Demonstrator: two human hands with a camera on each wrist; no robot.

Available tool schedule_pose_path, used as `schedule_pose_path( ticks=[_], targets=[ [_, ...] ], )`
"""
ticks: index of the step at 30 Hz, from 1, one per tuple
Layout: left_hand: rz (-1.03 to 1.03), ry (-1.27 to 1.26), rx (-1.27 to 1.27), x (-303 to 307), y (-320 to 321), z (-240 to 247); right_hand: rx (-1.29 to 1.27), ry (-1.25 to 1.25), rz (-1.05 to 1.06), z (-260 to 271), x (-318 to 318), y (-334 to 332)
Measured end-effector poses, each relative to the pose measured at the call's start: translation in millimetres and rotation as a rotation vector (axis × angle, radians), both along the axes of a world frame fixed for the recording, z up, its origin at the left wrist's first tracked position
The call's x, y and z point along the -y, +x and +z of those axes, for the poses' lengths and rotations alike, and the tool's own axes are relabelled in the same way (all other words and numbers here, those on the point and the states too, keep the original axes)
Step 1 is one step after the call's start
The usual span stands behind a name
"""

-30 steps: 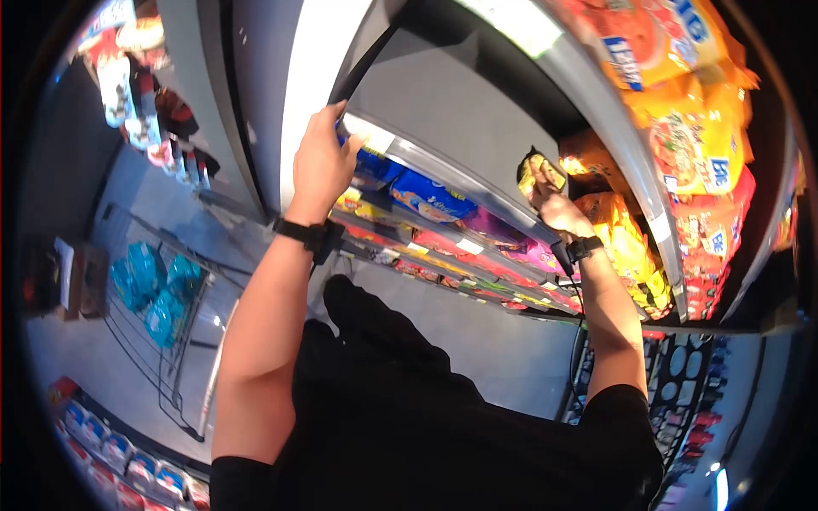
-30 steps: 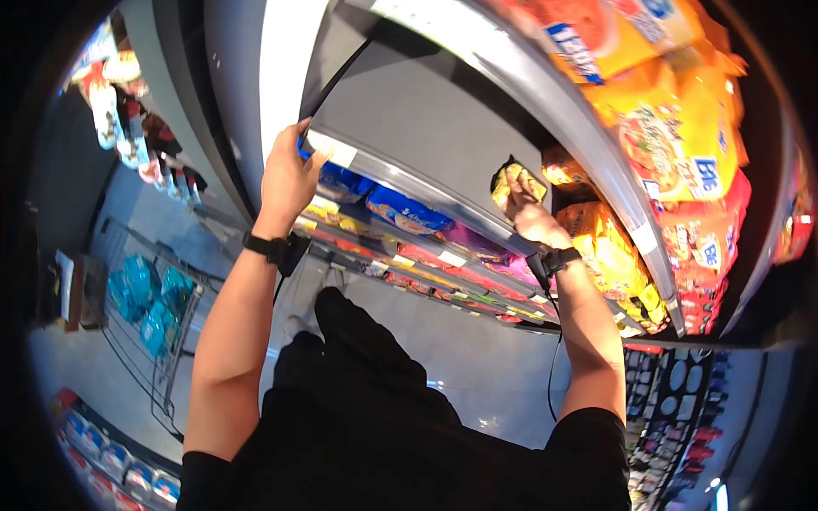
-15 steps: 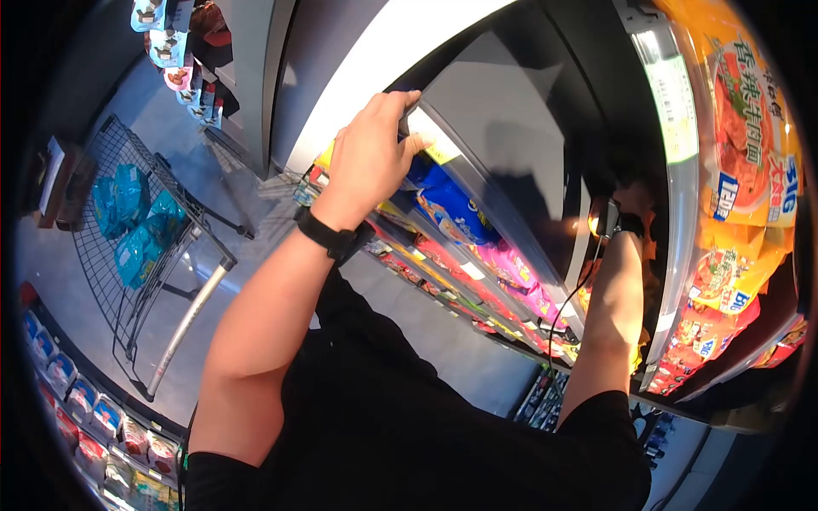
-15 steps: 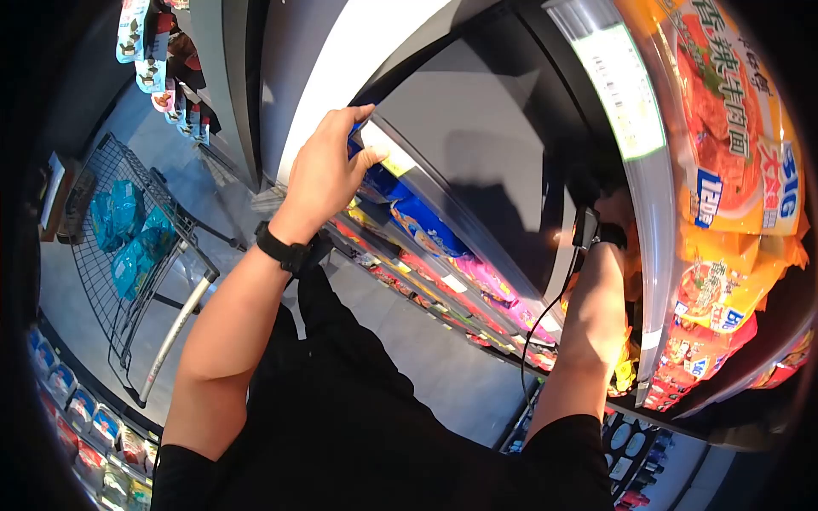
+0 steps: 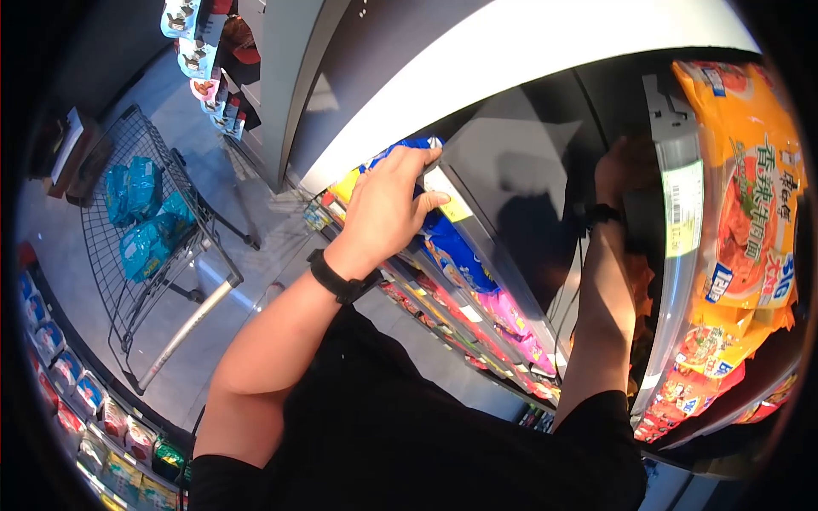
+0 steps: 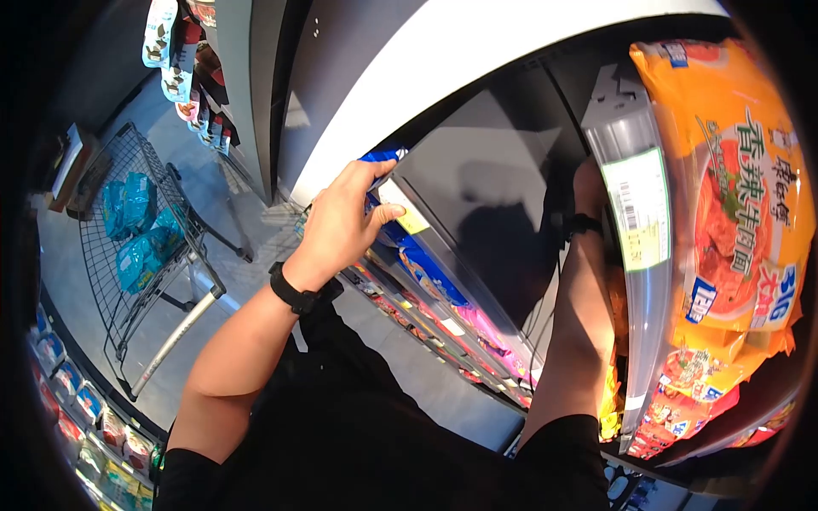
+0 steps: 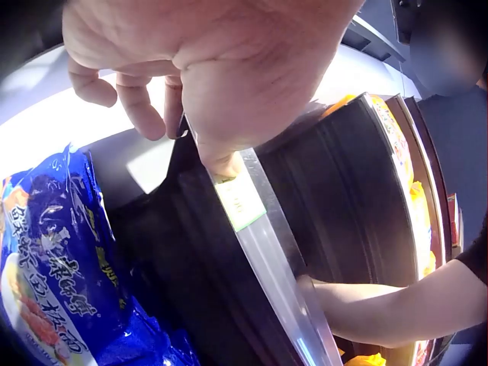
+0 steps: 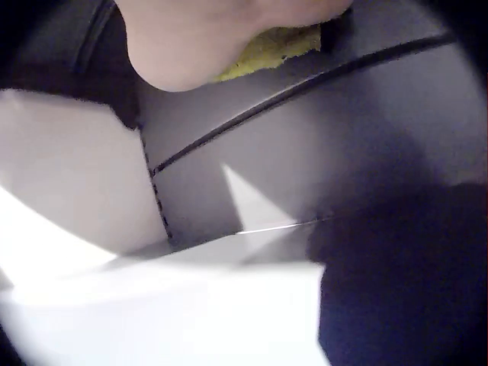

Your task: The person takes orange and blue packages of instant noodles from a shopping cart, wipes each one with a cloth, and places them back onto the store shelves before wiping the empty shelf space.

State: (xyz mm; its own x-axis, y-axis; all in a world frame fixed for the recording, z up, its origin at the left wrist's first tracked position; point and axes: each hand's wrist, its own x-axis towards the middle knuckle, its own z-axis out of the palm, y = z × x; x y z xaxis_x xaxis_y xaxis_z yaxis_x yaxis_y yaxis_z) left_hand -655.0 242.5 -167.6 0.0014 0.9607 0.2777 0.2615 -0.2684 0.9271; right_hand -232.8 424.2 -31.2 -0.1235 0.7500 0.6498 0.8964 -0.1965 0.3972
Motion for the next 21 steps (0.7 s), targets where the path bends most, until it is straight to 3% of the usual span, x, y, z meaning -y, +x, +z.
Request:
schedule_pose_path(
  ticks=[2, 4, 7, 10, 12, 14, 15, 17, 18, 21],
  targets=[
    [-0.007, 0.006, -0.019, -1, -3, 3, 0.059, 0.037, 0.122, -2, -15, -22],
    [-0.01, 0.003, -0.013, -1, -4, 3, 0.279, 0.099, 0.231, 4, -33, -39],
    [-0.01, 0.012, -0.017, -2, -2, 1, 0.532, -0.056, 0.012, 4, -56, -51],
    [-0.002, 0.015, -0.019, -1, 0, 1, 0.246, 0.044, 0.462, 6, -57, -75],
    [0.004, 0.017, -0.019, -2, 0, 2, 0.457, 0.012, 0.346, -5, -74, -64],
    [-0.005, -0.008, -0.005, -1, 0, 2, 0.329, -0.12, 0.303, 7, -53, -99],
    [-0.008, -0.018, 0.002, 0, 2, 3, 0.396, -0.342, 0.056, 25, -27, -138],
    [-0.004, -0.032, 0.013, 0, 2, 4, 0.603, -0.369, 0.283, -29, -56, -62],
    [0.002, -0.014, 0.006, 0, 2, 3, 0.706, -0.378, 0.399, -36, -57, -60],
    [0.019, 0.032, -0.009, -2, 2, 1, 0.673, -0.468, 0.405, -46, -58, -45]
  ],
)
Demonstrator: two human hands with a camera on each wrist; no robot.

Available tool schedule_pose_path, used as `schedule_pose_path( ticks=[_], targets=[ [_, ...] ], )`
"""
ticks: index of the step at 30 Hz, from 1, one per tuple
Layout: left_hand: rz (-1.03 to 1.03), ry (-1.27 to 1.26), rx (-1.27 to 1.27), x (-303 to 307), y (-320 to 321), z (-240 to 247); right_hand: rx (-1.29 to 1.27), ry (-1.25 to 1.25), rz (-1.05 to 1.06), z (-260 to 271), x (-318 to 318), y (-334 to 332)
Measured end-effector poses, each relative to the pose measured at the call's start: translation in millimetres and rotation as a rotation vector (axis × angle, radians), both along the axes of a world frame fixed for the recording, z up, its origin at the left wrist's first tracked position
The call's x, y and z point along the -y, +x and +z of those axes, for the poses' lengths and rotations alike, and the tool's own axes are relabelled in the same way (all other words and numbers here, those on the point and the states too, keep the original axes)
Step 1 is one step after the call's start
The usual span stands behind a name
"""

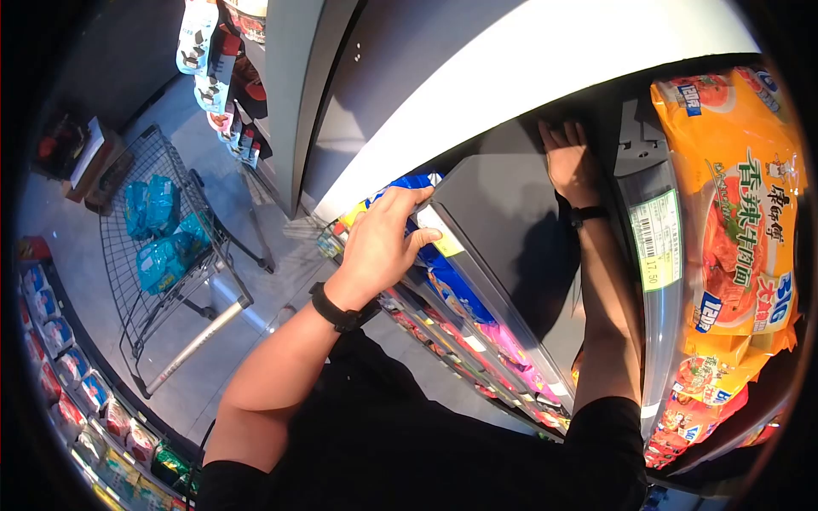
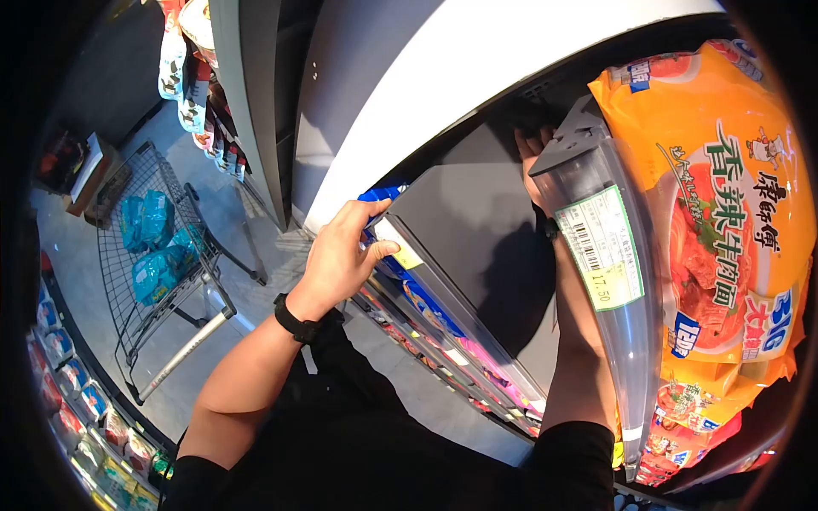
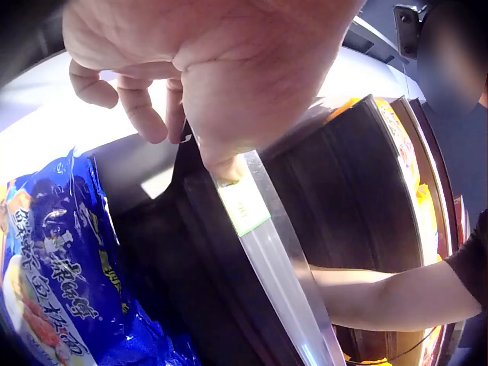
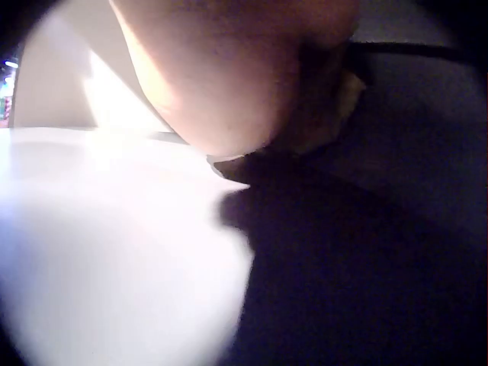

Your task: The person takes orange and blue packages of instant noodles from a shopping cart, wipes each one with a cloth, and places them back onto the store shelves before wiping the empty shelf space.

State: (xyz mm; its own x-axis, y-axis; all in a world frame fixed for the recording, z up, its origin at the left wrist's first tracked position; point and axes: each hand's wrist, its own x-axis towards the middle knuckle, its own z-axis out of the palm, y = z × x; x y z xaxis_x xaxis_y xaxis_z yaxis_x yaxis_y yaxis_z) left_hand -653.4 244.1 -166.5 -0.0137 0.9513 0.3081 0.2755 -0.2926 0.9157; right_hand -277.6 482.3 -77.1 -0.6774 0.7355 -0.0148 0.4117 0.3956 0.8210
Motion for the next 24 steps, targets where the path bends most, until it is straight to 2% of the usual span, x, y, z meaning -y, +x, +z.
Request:
schedule_pose_path(
  ticks=[2, 6, 13, 18, 21, 23, 24],
  targets=[
    [0.004, 0.01, -0.011, 1, 0, 0, 0.003, 0.062, 0.032, -15, -1, 19],
    [0.021, -0.004, 0.009, 2, 4, -3, -0.038, 0.013, -0.063, -25, 31, 59],
    [-0.012, -0.09, 0.039, 4, 5, 1, -0.191, -0.095, -0.387, -27, 129, 158],
    [0.001, -0.052, 0.004, 4, 6, -4, -0.342, -0.097, -0.592, -39, 179, 225],
    [0.003, -0.045, -0.008, 3, 8, -7, -0.438, -0.008, -0.622, -56, 187, 274],
    [-0.003, -0.038, -0.002, 3, 7, -7, -0.333, 0.152, -0.717, -44, 188, 246],
    [-0.007, -0.041, -0.013, 2, 7, -8, -0.507, 0.231, -0.673, -54, 181, 278]
  ],
)
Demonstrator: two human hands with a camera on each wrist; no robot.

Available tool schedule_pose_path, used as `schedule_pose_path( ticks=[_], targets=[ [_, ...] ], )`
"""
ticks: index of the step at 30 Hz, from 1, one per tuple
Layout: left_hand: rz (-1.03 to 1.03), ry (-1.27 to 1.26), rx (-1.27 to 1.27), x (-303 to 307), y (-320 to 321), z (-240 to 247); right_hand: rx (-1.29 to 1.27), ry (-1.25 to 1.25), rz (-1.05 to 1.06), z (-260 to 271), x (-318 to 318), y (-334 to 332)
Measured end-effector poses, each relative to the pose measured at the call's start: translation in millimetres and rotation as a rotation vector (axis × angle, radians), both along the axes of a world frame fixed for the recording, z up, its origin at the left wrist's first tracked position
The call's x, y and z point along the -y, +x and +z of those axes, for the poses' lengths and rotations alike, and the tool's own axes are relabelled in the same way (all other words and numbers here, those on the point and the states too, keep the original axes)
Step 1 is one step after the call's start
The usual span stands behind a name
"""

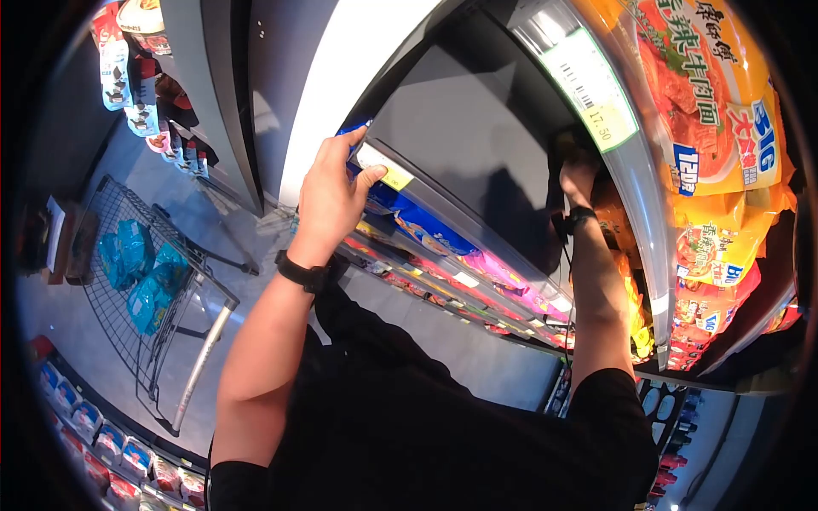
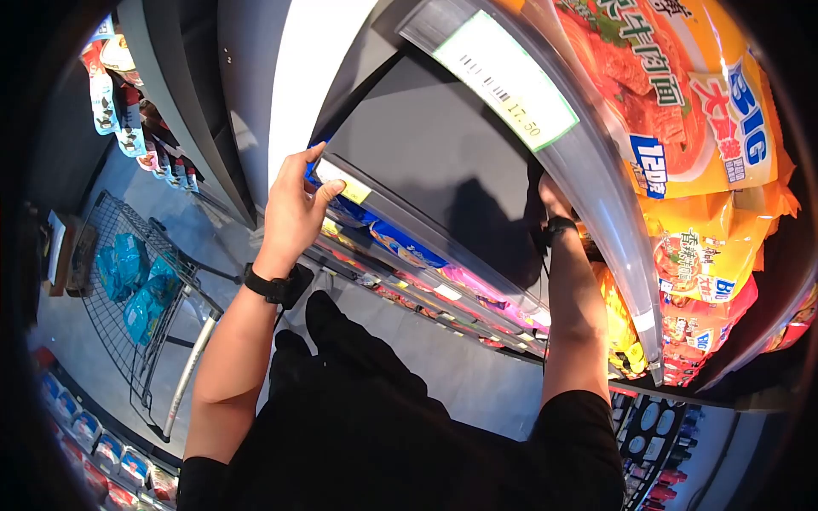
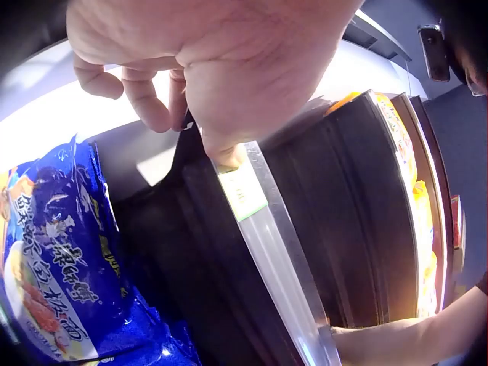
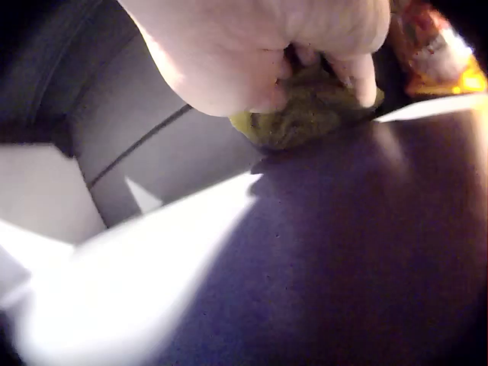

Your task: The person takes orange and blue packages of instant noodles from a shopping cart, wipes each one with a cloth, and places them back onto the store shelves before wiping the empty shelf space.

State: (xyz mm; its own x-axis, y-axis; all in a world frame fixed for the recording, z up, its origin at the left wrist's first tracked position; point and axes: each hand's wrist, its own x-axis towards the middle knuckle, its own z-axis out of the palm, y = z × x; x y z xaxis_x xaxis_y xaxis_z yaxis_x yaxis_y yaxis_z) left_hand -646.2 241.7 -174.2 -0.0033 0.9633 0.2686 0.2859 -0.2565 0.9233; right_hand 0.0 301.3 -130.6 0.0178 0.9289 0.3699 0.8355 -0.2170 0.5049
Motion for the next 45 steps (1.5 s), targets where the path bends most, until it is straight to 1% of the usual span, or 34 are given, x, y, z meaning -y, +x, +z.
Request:
schedule_pose_path(
  ticks=[1, 2, 3, 5, 6, 8, 11, 17, 21, 24, 29, 33, 36, 40, 42, 45],
  targets=[
    [-0.008, -0.012, 0.004, 1, 0, 1, -0.13, 0.139, 0.053, -8, -7, 29],
    [-0.013, -0.023, 0.008, 1, 0, 2, -0.101, 0.177, 0.018, -24, -13, 56],
    [-0.014, -0.032, 0.013, 1, 0, 4, -0.071, 0.216, -0.013, -30, -18, 58],
    [-0.021, -0.061, 0.007, 1, -1, 8, -0.238, 0.175, -0.14, -25, -17, 69],
    [-0.024, -0.076, 0.003, 1, -2, 9, -0.282, 0.157, -0.199, -17, -13, 62],
    [-0.03, -0.086, 0.002, 3, -1, 10, -0.313, 0.117, -0.239, -1, -1, 48],
    [-0.022, -0.077, 0.012, -1, -3, 7, -0.33, 0.085, -0.238, 21, 2, 28],
    [-0.035, -0.085, 0.013, 0, -2, 10, -0.338, 0.061, -0.218, 46, 6, -11],
    [-0.034, -0.075, 0.016, 0, -2, 11, -0.319, 0.076, -0.15, 63, -4, -49],
    [-0.042, -0.091, 0.065, 0, -1, 7, -0.304, 0.086, -0.052, 75, -27, -90],
    [-0.039, -0.081, 0.021, 1, -2, 11, -0.309, 0.039, 0.183, 90, -91, -177],
    [-0.01, -0.034, -0.009, 0, -1, 7, -0.345, -0.068, 0.384, 100, -154, -261],
    [0.006, -0.04, -0.002, 2, -1, 10, -0.382, -0.166, 0.492, 99, -188, -310],
    [0.032, -0.035, -0.02, 3, 1, 7, -0.413, -0.346, 0.535, 86, -192, -341],
    [0.029, -0.044, -0.029, 4, 0, 8, -0.413, -0.447, 0.533, 73, -182, -342],
    [0.028, -0.04, -0.036, 4, 0, 10, -0.431, -0.539, 0.53, 69, -150, -335]
  ],
)
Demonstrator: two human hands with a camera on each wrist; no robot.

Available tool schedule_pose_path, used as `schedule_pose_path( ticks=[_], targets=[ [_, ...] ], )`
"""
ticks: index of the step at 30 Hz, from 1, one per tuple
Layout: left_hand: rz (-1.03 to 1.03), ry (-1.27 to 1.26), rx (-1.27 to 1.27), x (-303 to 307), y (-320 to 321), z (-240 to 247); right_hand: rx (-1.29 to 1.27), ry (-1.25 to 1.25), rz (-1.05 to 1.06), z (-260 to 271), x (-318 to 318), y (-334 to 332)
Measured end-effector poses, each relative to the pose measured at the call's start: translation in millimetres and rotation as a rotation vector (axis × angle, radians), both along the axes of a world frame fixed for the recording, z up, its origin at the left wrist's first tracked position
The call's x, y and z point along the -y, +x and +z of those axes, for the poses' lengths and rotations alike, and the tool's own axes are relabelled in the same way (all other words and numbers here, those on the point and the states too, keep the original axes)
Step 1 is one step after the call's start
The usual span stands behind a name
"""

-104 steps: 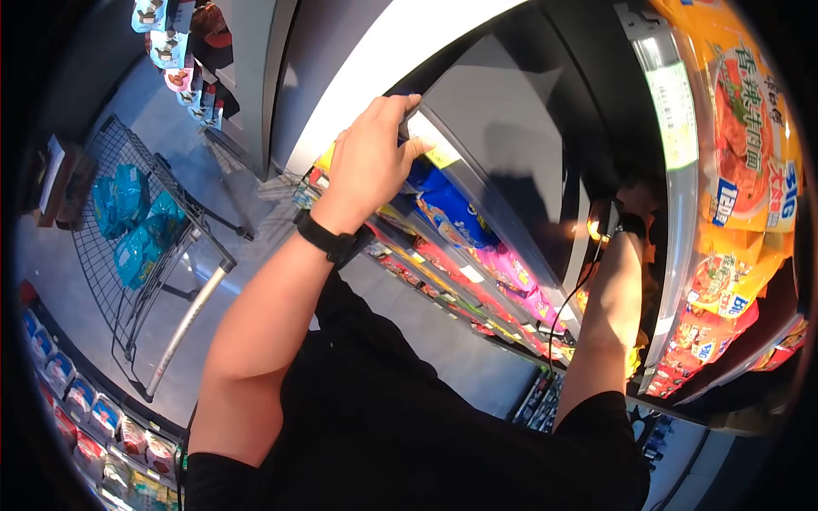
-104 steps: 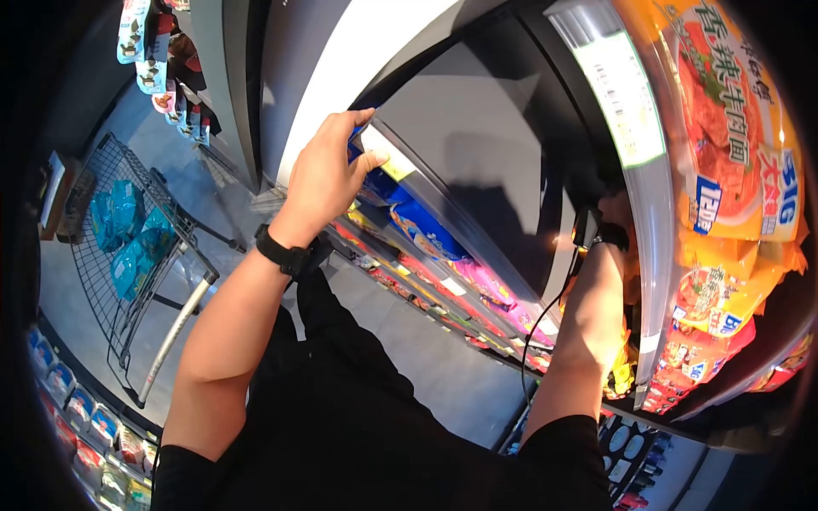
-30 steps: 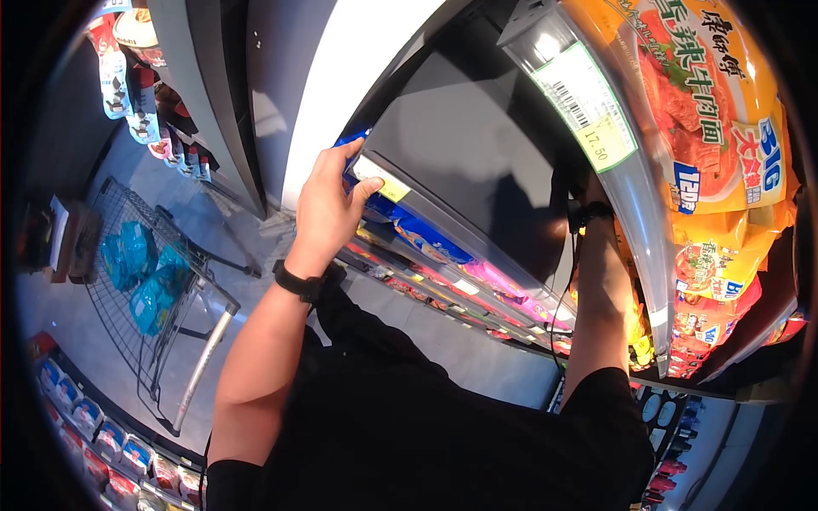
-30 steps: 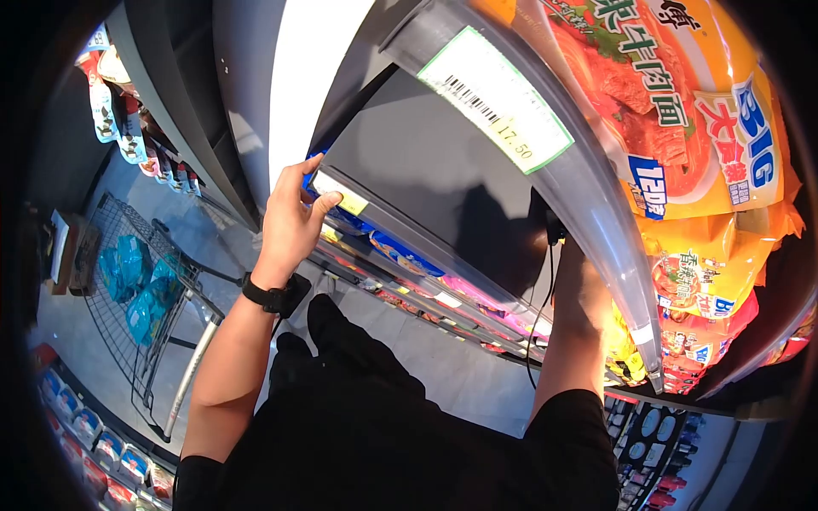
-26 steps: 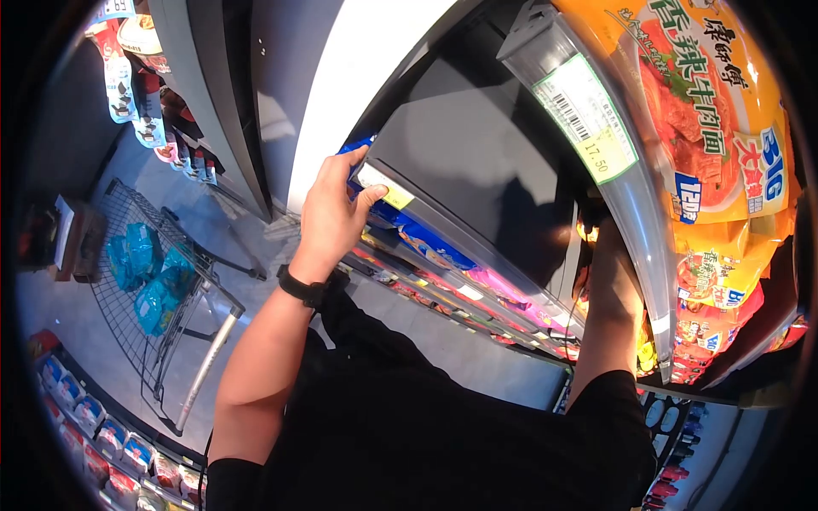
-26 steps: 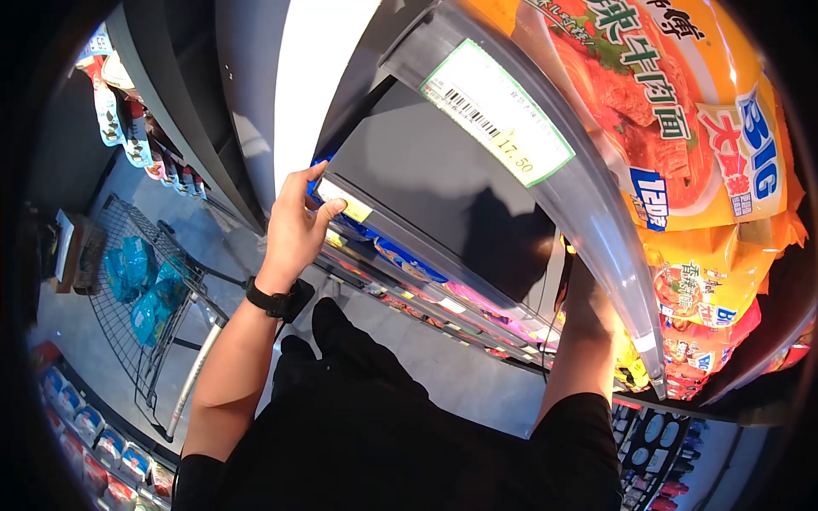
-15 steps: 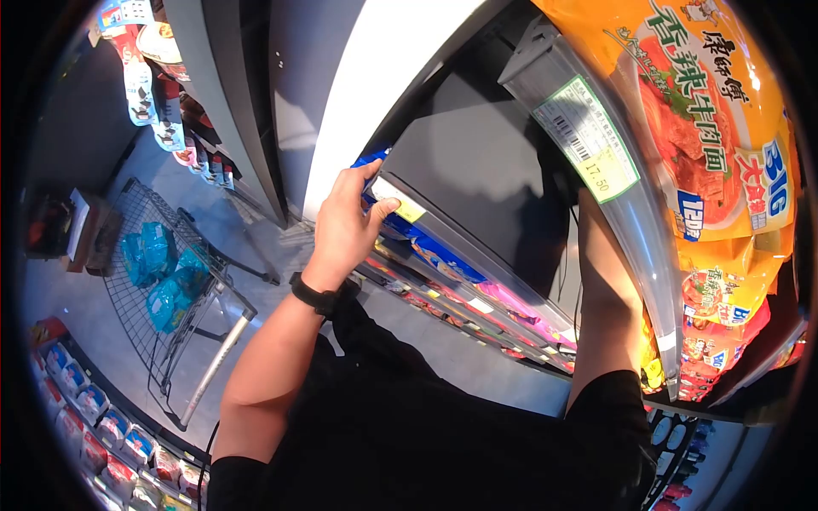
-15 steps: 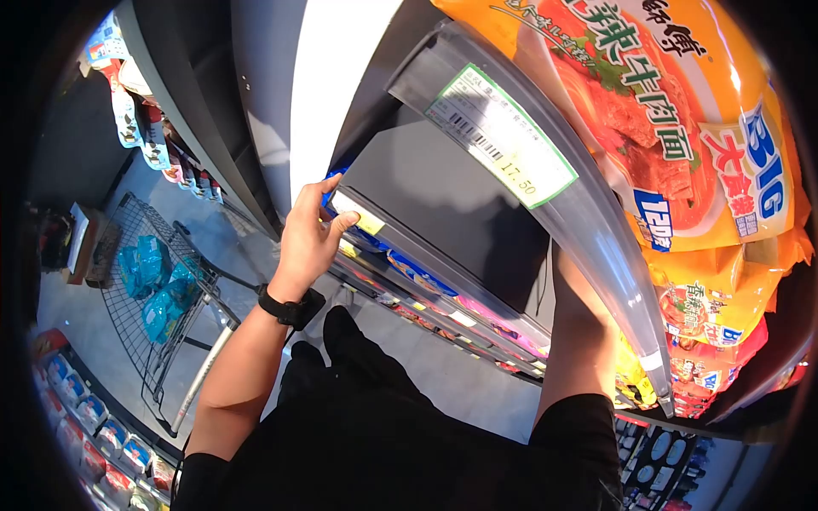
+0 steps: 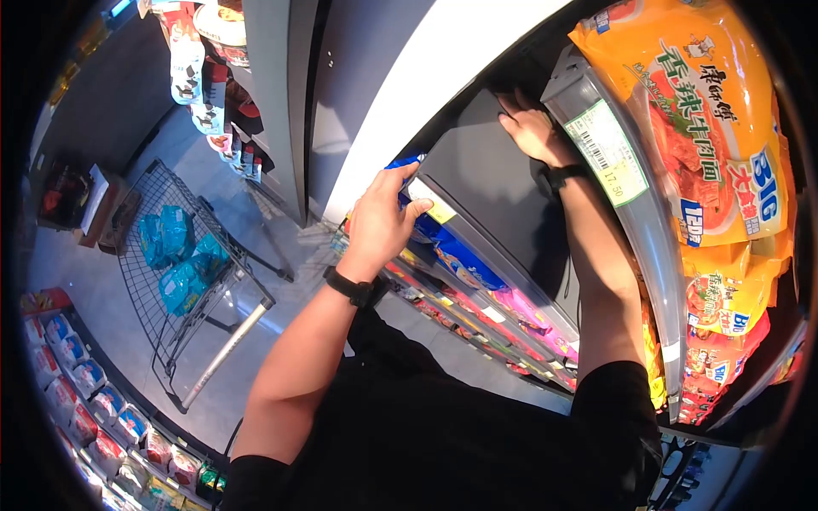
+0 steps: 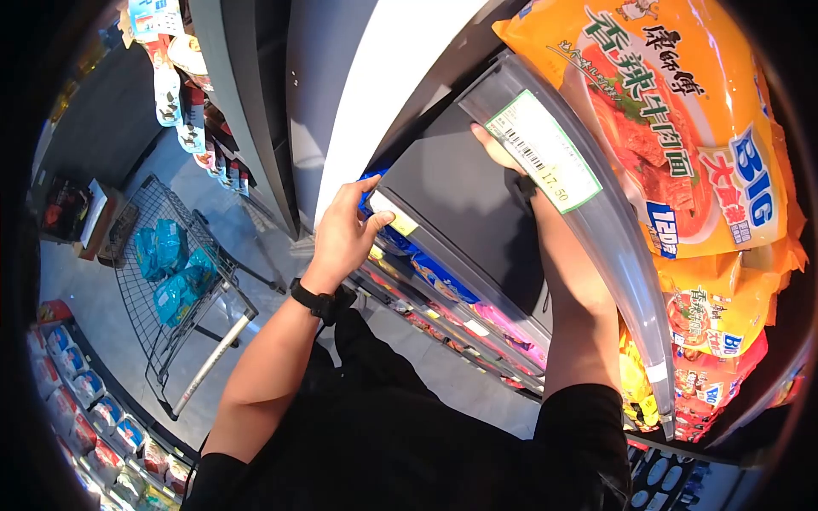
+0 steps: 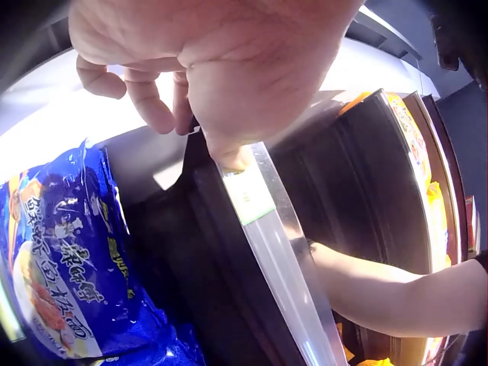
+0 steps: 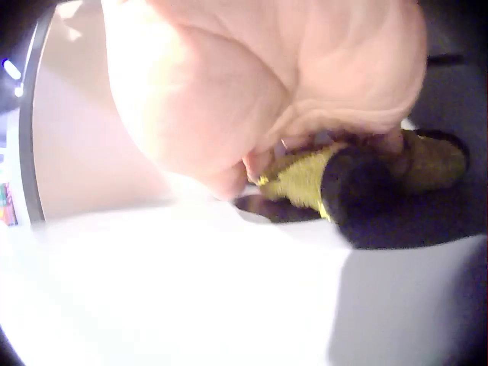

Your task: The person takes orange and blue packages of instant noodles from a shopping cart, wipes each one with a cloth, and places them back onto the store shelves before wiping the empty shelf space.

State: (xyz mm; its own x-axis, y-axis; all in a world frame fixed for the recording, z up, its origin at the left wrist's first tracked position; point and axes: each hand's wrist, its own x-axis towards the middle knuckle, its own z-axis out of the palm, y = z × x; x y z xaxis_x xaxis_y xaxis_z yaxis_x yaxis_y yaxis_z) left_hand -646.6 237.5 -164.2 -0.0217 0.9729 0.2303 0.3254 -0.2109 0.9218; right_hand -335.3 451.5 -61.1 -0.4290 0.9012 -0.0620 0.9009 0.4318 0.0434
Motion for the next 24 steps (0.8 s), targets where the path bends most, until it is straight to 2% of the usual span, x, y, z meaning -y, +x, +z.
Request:
schedule_pose_path(
  ticks=[9, 11, 12, 14, 16, 18, 19, 22, 23, 24],
  targets=[
    [-0.011, -0.021, 0.016, 0, 1, -4, -0.1, -0.136, -0.034, 11, 107, 23],
    [-0.034, -0.068, 0.014, 0, 0, 2, -0.129, -0.01, -0.034, -11, 121, 19],
    [-0.052, -0.107, 0.007, 1, -2, 7, -0.143, 0.058, -0.029, -19, 128, 8],
    [-0.067, -0.129, -0.016, 1, -4, 11, -0.268, -0.028, 0.022, -13, 153, -22],
    [-0.054, -0.089, -0.043, -1, -2, 4, -0.19, -0.063, 0.123, 13, 190, -57],
    [-0.049, -0.08, -0.028, 1, -1, 3, -0.117, -0.122, 0.057, 21, 215, -70],
    [-0.043, -0.083, -0.034, 3, -1, 7, -0.12, -0.102, 0.047, 21, 224, -62],
    [-0.066, -0.169, -0.051, 13, -11, -4, -0.106, -0.228, -0.167, 35, 249, -35],
    [-0.069, -0.107, -0.107, 25, -26, -9, -0.109, -0.178, -0.191, 31, 258, -14],
    [-0.136, -0.101, -0.261, 34, -46, -36, -0.118, -0.136, -0.199, 17, 267, 15]
  ],
)
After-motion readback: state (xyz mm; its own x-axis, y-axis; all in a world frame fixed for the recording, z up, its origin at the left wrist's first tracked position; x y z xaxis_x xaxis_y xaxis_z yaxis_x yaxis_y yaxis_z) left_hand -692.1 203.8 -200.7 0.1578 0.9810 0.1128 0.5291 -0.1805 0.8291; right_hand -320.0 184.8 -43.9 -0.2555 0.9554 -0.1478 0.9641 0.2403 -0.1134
